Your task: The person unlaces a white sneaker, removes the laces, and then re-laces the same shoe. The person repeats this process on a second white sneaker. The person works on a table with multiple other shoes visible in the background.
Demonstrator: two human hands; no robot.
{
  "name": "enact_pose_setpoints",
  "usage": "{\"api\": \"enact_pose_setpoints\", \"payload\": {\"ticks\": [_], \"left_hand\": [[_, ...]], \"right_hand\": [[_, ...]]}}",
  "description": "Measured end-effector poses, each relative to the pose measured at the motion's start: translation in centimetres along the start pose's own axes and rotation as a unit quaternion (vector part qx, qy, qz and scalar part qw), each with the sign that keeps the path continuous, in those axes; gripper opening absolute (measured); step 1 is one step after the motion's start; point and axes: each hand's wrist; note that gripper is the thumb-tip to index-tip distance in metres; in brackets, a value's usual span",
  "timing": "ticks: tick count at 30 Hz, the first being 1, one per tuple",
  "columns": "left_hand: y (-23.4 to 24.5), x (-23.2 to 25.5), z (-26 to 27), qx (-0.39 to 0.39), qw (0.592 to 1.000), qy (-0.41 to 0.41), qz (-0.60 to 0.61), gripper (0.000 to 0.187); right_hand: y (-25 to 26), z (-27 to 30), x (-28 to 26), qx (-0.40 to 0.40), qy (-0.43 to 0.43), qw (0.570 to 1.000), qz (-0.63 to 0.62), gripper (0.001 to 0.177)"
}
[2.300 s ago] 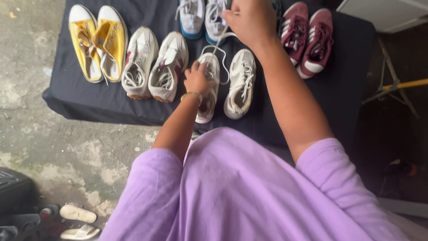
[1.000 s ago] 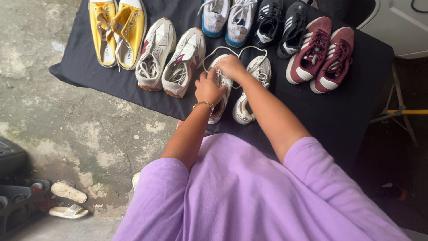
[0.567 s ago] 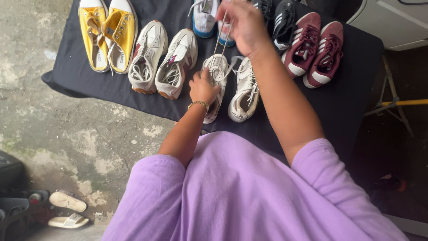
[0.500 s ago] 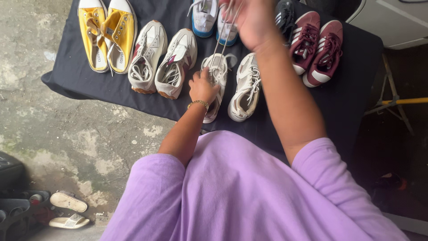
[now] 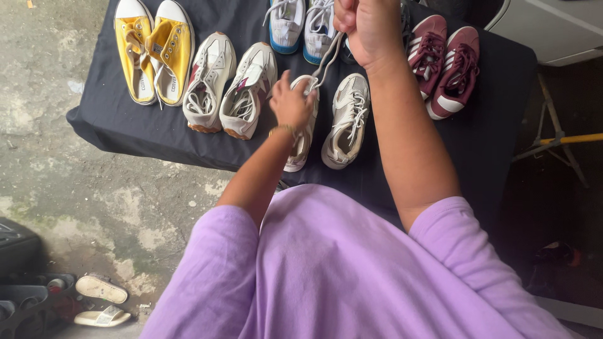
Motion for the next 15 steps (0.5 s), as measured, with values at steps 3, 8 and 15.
{"api": "enact_pose_setpoints", "payload": {"ticks": [3,8,15], "left_hand": [[0.0,-0.3,-2.8,-0.154,0.977,0.028,0.142,0.031],[0.2,-0.8,-6.7,-0.085,0.94,-0.176,0.28,0.031],[1.3,0.9,-10.3,0.013,0.938,-0.199,0.283,0.045]], "right_hand": [[-0.8,0.8,-0.3,0.053,0.015,0.998,0.03,0.025],[-2.1,1.9,1.2,0.153,-0.037,0.984,0.083,0.02],[2.9,0.2,0.6,0.081,0.086,0.989,0.088,0.029]]}}
Point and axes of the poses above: each hand's wrist, its own z-axis away from the middle knuckle, its own y-axis out of the back of the hand, x = y × z, and after that the axes turned 14 degrees about -x, right-handed
